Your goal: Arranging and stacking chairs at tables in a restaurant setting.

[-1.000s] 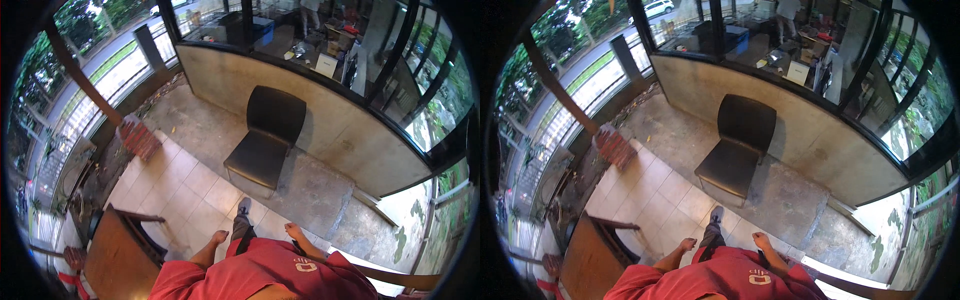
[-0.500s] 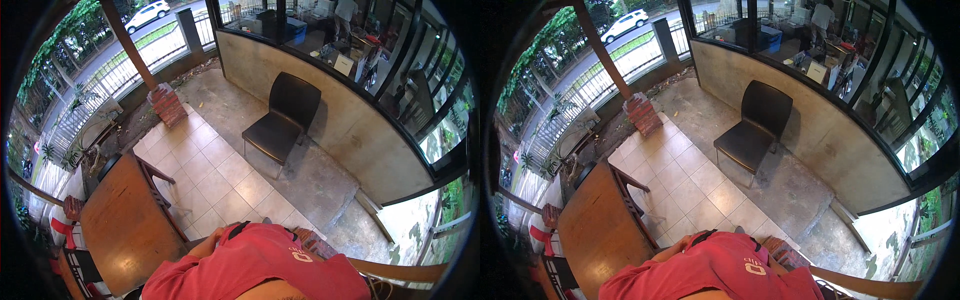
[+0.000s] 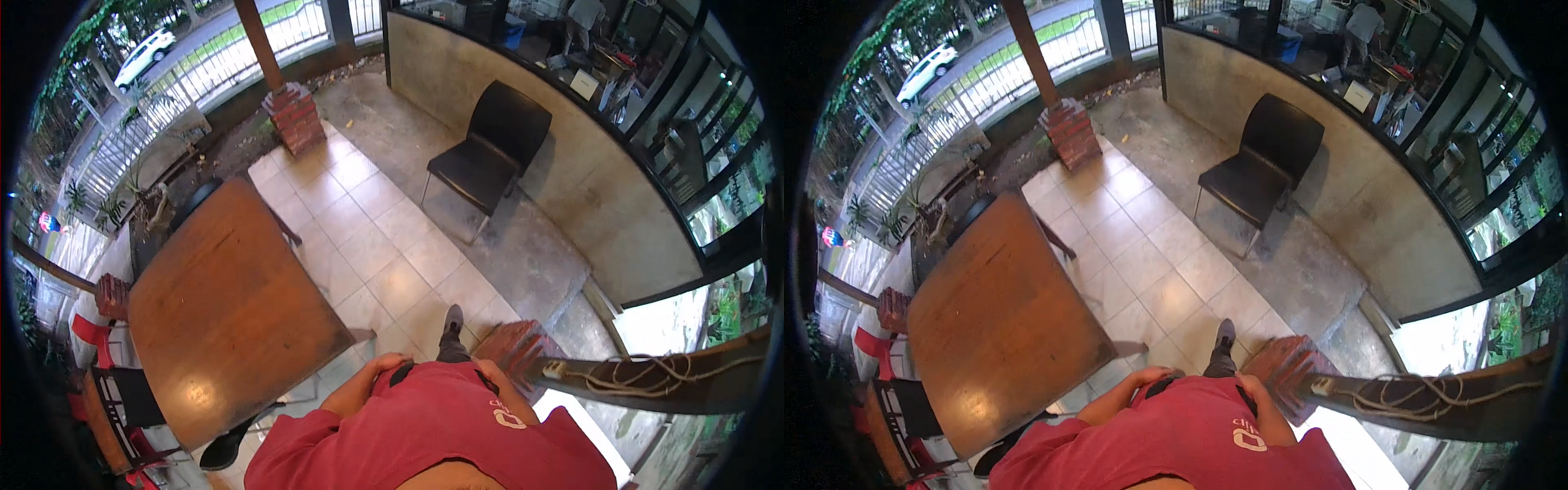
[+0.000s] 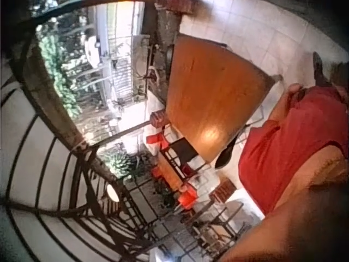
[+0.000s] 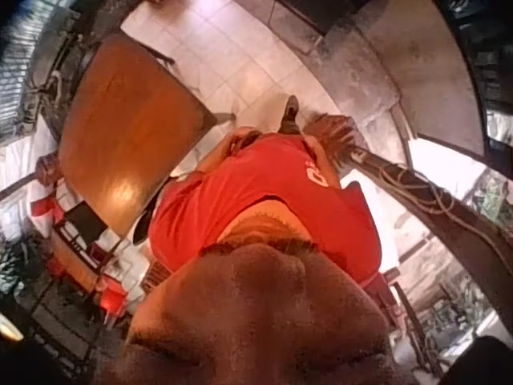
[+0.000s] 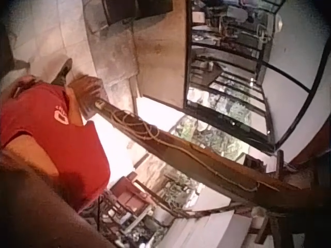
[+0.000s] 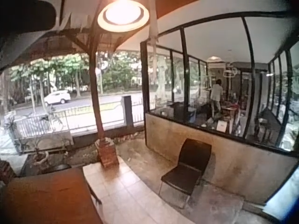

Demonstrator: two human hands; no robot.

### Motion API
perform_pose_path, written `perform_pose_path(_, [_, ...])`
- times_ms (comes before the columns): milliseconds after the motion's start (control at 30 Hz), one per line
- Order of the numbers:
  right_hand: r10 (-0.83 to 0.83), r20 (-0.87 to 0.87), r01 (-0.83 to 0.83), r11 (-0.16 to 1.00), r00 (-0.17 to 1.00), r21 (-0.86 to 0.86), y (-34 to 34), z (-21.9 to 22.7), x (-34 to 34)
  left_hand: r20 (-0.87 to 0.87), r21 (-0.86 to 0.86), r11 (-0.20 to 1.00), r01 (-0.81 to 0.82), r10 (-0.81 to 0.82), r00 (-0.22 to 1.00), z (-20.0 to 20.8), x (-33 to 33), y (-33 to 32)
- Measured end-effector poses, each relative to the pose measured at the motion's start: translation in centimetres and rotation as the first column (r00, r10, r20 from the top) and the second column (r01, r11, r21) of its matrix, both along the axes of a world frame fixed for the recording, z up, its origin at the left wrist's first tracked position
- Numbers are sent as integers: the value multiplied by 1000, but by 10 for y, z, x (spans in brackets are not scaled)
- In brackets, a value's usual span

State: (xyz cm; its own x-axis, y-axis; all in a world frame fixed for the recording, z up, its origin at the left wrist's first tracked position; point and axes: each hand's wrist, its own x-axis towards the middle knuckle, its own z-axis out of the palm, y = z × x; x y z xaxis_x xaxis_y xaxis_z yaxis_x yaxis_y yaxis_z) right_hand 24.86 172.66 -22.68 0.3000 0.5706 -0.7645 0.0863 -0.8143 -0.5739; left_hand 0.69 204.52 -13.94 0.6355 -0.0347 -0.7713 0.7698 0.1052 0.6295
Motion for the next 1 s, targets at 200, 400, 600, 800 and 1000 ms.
perform_pose_path(200, [-117,277,108,993,954,49,-131,24,-91,-219,-123,974,-190,161,962,-29,-116,-22])
perform_pose_path(400, [-191,-14,188,977,982,-101,-115,50,-168,-152,170,984,-62,88,984,-14,-202,-44])
perform_pose_path(600, [-562,-269,558,824,782,-102,-96,67,-257,34,509,785,-352,391,920,-34,-305,-125])
perform_pose_path(800, [-467,-214,427,880,858,-208,-117,54,-343,-242,365,858,-360,461,854,-30,-456,-183])
perform_pose_path(1000, [220,206,-233,972,953,41,-190,-45,-389,-127,368,860,-354,424,897,-18,-549,-203])
